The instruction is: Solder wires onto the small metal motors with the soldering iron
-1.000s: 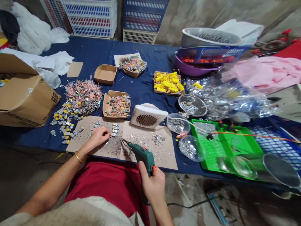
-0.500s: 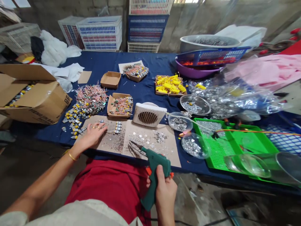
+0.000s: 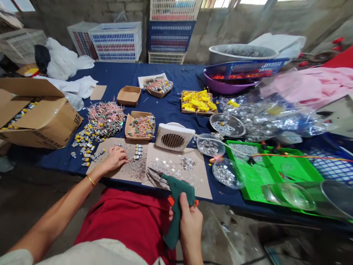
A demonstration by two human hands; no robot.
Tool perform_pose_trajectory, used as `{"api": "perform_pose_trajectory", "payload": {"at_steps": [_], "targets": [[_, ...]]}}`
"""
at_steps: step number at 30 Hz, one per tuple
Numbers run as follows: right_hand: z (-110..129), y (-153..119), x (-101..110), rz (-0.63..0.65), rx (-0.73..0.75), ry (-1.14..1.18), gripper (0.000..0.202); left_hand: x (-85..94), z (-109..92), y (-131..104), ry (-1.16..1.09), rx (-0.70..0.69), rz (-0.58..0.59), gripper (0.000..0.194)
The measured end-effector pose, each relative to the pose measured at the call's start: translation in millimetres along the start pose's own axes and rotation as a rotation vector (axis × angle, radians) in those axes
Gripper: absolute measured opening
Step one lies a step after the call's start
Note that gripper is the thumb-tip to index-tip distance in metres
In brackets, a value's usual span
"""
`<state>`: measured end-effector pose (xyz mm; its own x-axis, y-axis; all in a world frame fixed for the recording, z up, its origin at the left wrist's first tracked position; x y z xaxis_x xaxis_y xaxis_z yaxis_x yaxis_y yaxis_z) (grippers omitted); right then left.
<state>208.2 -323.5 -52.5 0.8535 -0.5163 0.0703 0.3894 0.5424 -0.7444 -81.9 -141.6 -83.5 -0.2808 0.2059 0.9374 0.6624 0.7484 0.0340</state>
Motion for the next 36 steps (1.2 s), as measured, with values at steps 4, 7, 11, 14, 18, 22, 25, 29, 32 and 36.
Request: {"api": "perform_pose_trajectory", "payload": {"at_steps": [4, 7, 11, 14, 18, 22, 25, 29, 32, 36], "targets": [[17.1, 1.3, -5.6, -0.002, -0.007, -0.024, 0.059, 4.7, -4.0, 9.5, 0.025, -0.047, 0.024, 0.016], [27.5, 1.6, -3.0, -0.035, 0.011, -0.021, 0.057, 6.7, -7.3, 13.4, 0.043, -0.002, 0.027, 0.016], [32.8, 5.2, -2.2, -0.03, -0.002, -0.015, 0.057, 6.1, -13.3, 12.1, -0.019, 0.066, 0.049, 0.019], [32.8, 9.8, -2.4, -0.013, -0.014, -0.02, 0.057, 8.2, -18.9, 10.7, -0.055, 0.097, 0.053, 0.026], [33.9, 16.5, 0.7, 0.004, -0.004, -0.042, 0.056, 16.6, -24.9, 18.8, -0.088, 0.132, 0.033, 0.031], [37.4, 26.0, 6.4, -0.001, -0.007, -0.05, 0.054, 42.0, -28.6, 49.8, -0.04, 0.173, -0.062, 0.031], [40.5, 31.3, 9.9, 0.009, -0.009, -0.055, 0.054, 66.8, -30.0, 89.0, 0.0, 0.173, -0.125, 0.031], [43.2, 31.8, 13.4, 0.031, 0.005, -0.064, 0.057, 78.4, -23.1, 144.5, -0.002, 0.187, -0.203, 0.031], [42.3, 29.0, 14.4, 0.012, -0.001, -0.059, 0.057, 62.8, -7.9, 169.7, -0.018, 0.225, -0.204, 0.031], [40.4, 25.3, 11.0, -0.05, -0.031, -0.021, 0.057, 34.3, 16.4, 177.1, -0.025, 0.272, -0.141, 0.032]]}}
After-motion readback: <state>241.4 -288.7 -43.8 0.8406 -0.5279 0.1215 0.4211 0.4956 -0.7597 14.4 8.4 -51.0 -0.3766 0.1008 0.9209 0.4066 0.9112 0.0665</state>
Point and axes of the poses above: each hand's wrist, its own y-axis towards the middle knuckle, its own x-axis out of the back of the hand, z = x × y, the point moved 3 cm from there along y, towards the middle knuckle, and after that the axes turned 14 degrees about -x, right-handed, at the moved point
